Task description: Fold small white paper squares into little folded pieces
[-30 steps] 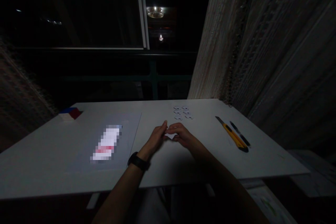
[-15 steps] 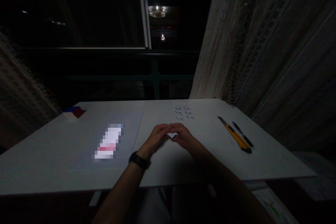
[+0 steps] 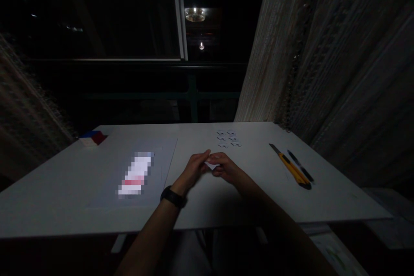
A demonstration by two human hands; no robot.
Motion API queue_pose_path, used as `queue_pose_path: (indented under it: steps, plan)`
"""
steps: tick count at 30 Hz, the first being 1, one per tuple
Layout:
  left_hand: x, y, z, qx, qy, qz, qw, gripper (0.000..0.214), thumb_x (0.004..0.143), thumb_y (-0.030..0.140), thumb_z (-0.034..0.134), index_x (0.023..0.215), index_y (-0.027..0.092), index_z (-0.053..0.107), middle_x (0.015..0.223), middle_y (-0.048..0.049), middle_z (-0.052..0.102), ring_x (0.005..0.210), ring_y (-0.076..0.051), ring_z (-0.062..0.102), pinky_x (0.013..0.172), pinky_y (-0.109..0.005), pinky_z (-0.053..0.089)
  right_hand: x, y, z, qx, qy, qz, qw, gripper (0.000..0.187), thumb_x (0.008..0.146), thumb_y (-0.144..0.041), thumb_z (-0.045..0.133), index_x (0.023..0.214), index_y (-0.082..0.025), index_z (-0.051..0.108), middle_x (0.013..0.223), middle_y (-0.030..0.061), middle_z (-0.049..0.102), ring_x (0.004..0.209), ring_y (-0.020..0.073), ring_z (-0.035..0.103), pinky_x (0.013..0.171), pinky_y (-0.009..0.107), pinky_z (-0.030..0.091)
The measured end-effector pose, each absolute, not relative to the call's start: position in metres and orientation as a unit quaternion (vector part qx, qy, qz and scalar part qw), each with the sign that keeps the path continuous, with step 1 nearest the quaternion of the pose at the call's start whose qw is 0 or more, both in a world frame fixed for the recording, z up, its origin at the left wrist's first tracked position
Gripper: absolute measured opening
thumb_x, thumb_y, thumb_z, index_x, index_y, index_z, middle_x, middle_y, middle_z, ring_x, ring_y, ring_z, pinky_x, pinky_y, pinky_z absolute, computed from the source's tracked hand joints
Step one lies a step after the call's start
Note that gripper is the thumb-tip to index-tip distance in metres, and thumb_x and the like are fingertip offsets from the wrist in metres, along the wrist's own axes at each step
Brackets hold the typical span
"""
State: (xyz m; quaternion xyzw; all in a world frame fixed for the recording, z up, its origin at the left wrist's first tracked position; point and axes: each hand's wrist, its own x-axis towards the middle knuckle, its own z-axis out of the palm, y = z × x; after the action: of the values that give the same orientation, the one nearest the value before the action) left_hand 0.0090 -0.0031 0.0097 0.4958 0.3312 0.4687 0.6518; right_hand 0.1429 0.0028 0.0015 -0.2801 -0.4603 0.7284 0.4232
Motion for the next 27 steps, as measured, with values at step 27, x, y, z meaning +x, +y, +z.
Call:
queue_pose_path:
  steps: [27]
  plan:
    - [0.0099, 0.0003, 0.0077, 0.520, 0.321, 0.481, 0.628, 0.033, 0.069, 0.044, 0.062, 0.064, 0.012, 0.062, 0.056, 0.0004, 0.048, 0.053, -0.008, 0.040, 0.050, -0.021, 0.029, 0.1459, 0.0043, -0.0013, -0.246, -0.439, 0.761, 0.410, 0.028, 0.067, -0.039, 0.065, 0.062, -0.012, 0.058, 0.039, -0.0077, 0.033, 0.036, 0.0027, 0.020, 0.037, 0.019, 0.012]
